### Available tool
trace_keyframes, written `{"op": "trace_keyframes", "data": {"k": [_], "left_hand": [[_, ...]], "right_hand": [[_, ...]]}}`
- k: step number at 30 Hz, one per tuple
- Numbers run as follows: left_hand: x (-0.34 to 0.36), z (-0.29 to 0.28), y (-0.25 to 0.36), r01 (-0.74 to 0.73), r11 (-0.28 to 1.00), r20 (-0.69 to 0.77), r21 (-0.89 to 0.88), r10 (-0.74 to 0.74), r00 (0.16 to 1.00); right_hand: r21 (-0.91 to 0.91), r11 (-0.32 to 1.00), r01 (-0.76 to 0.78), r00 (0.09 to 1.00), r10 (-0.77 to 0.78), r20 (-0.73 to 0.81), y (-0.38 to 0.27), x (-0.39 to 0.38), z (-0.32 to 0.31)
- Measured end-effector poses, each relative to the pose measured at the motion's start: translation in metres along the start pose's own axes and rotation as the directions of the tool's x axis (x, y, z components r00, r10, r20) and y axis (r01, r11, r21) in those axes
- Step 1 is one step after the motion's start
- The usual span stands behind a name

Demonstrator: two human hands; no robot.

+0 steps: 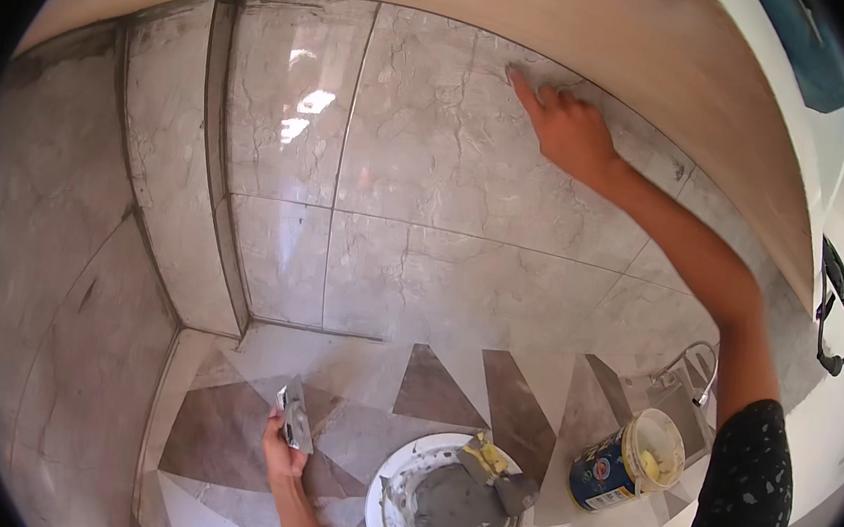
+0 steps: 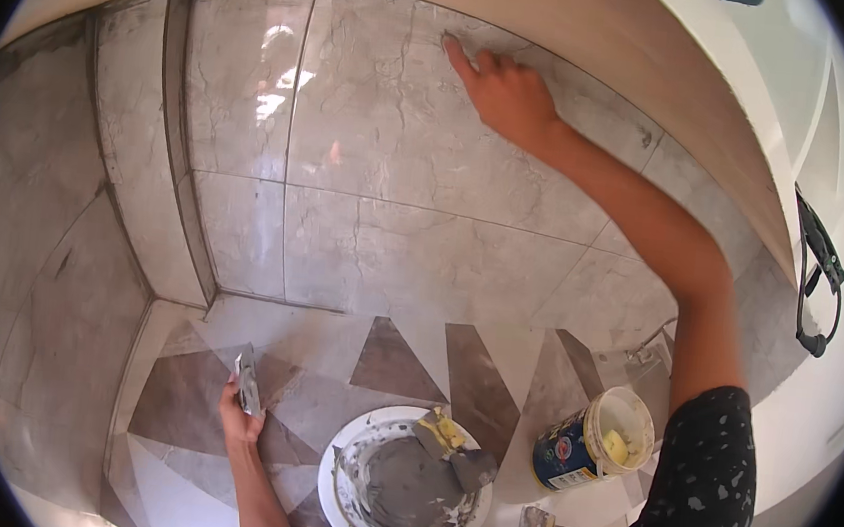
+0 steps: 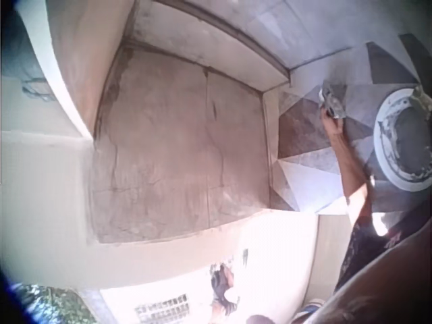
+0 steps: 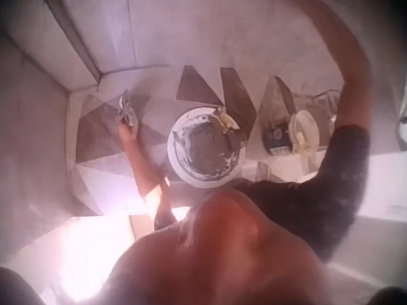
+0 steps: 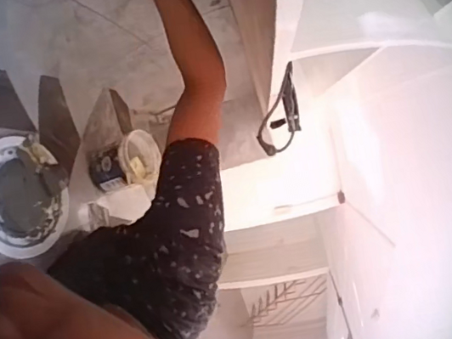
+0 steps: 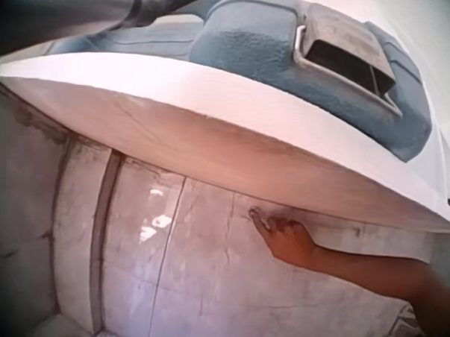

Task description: The person grouts tile seams along the wall and counter edges, collecting compound from a plate using a trowel and smoothing it into the joints with a sponge and by hand.

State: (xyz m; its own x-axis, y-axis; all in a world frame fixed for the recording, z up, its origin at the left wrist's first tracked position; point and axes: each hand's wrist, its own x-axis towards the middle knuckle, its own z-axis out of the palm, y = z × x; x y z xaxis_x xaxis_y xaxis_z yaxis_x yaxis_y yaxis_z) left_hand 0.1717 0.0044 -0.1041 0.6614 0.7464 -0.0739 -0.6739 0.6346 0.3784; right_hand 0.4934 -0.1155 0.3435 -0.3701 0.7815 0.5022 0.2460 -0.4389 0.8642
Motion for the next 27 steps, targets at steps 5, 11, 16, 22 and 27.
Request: {"op": "trace_keyframes", "data": {"k": [5,11,16,22,27], "left_hand": [[0.007,0.007,0.003,0.018,0.998,-0.049,-0.052,-0.021,0.999],[0.008,0.004,0.004,0.014,0.998,-0.059,-0.054,-0.017,0.998],[0.003,0.004,0.009,0.014,0.994,0.000,-0.106,-0.015,1.000],[0.001,0.016,0.009,0.012,0.998,0.005,-0.066,-0.012,1.000],[0.003,0.016,0.009,0.008,0.996,-0.030,-0.089,-0.010,1.000]], "right_hand": [[-0.174,0.984,0.046,0.998,-0.036,0.057,0.016,0.023,0.019],[-0.358,0.928,0.104,0.990,-0.063,0.122,0.020,0.026,0.024],[-0.382,0.919,0.092,0.953,0.030,0.301,0.004,0.023,0.009],[-0.061,0.982,0.180,0.984,-0.180,0.000,-0.019,0.056,-0.011],[-0.087,0.983,0.161,0.983,-0.167,-0.072,-0.030,0.088,0.008]]}}
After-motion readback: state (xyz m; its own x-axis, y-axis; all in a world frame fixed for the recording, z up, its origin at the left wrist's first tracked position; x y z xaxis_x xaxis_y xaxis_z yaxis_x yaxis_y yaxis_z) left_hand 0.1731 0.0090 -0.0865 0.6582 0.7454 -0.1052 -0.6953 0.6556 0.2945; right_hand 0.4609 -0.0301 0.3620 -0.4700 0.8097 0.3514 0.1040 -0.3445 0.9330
